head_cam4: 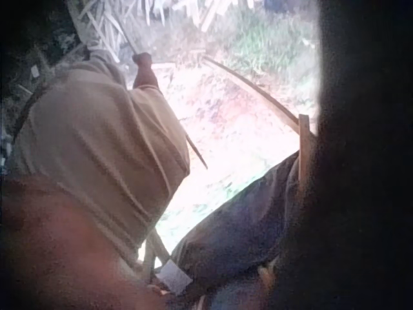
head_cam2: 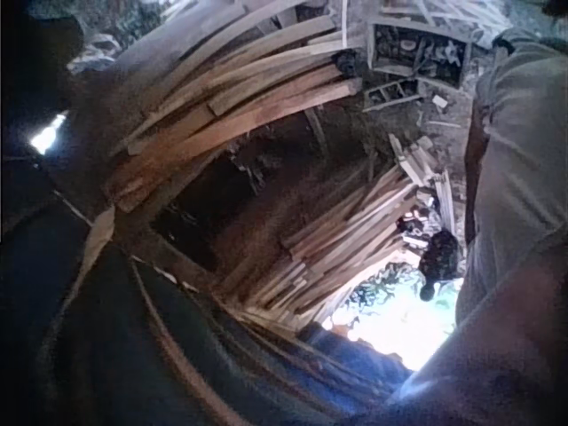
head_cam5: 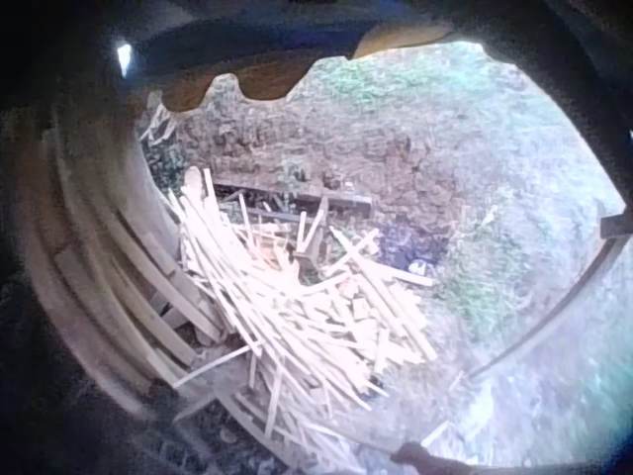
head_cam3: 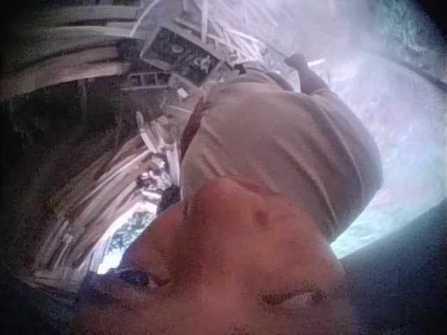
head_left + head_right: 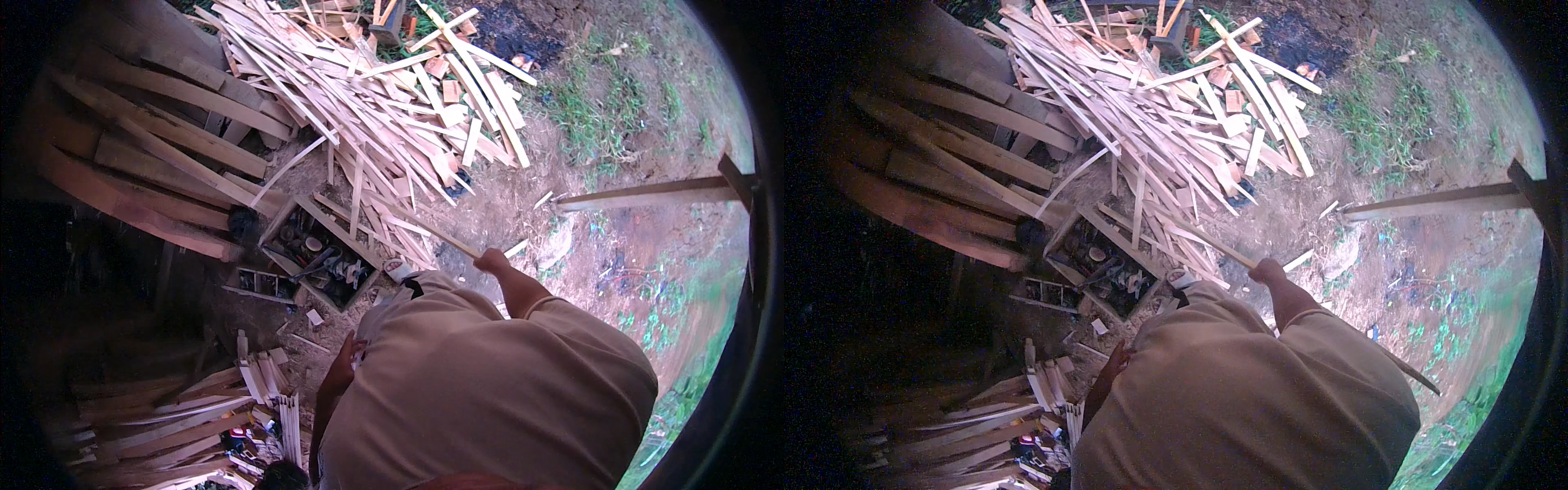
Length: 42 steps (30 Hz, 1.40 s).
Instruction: The person uses a machete to split thin wooden strips into smaller pieces on a wooden workbench. They repeatedly pick up strips, position them, and strike them with the machete, then toss the split pieces onto a growing pile on the ground.
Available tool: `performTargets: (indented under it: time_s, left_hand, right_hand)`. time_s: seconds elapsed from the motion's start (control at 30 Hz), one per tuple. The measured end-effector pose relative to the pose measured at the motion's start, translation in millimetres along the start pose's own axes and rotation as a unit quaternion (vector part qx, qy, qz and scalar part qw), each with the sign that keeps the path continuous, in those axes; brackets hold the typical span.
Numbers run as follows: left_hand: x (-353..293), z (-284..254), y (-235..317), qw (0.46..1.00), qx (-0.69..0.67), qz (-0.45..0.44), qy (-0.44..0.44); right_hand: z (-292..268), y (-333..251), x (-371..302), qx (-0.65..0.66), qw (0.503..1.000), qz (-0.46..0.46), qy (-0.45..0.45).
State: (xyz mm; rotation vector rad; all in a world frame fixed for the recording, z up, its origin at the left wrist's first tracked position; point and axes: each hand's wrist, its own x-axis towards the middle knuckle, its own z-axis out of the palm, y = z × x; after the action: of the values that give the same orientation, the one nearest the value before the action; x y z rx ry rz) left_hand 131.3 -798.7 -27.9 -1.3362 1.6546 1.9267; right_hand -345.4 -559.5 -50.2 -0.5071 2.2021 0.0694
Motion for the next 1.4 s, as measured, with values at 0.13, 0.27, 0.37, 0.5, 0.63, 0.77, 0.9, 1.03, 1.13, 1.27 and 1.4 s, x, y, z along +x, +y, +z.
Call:
performTargets:
  time_s: [0.13, 0.27, 0.37, 0.5, 0.63, 0.77, 0.9, 1.03, 1.13, 1.27, 1.4]
  left_hand:
    - [6, -15, -9, 1.0, 0.01, 0.016, -0.003]
    - [9, -33, -16, 0.999, 0.021, 0.036, -0.002]
    - [7, -44, -26, 0.999, 0.03, 0.042, -0.004]
    - [5, -56, -36, 0.998, 0.047, 0.044, -0.017]
    - [4, -63, -45, 0.997, 0.059, 0.043, -0.022]
    - [8, -62, -48, 0.996, 0.072, 0.05, -0.036]
    - [9, -64, -56, 0.995, 0.072, 0.057, -0.029]
    - [17, -56, -56, 0.994, 0.073, 0.075, -0.034]
    - [29, -46, -50, 0.991, 0.078, 0.103, -0.036]
    - [48, -19, -25, 0.982, 0.095, 0.158, -0.045]
    - [69, 14, 16, 0.967, 0.129, 0.212, -0.056]
  right_hand:
    - [13, -7, -28, 0.012, 0.999, 0.031, 0.022]
    - [32, -3, -52, 0.01, 1.0, 0.022, 0.002]
    - [54, 2, -66, 0.032, 0.999, 0.037, 0.009]
    - [93, 16, -71, 0.043, 0.996, 0.043, 0.057]
    - [104, 16, -87, 0.078, 0.993, 0.075, 0.036]
    - [115, 31, -95, 0.086, 0.991, 0.099, 0.036]
    - [100, 33, -112, 0.131, 0.984, 0.119, 0.002]
    - [107, 68, -111, 0.156, 0.976, 0.145, 0.05]
    - [93, 84, -109, 0.157, 0.976, 0.143, 0.04]
    - [72, 99, -111, 0.229, 0.955, 0.176, 0.059]
    - [63, 130, -102, 0.307, 0.931, 0.18, 0.082]
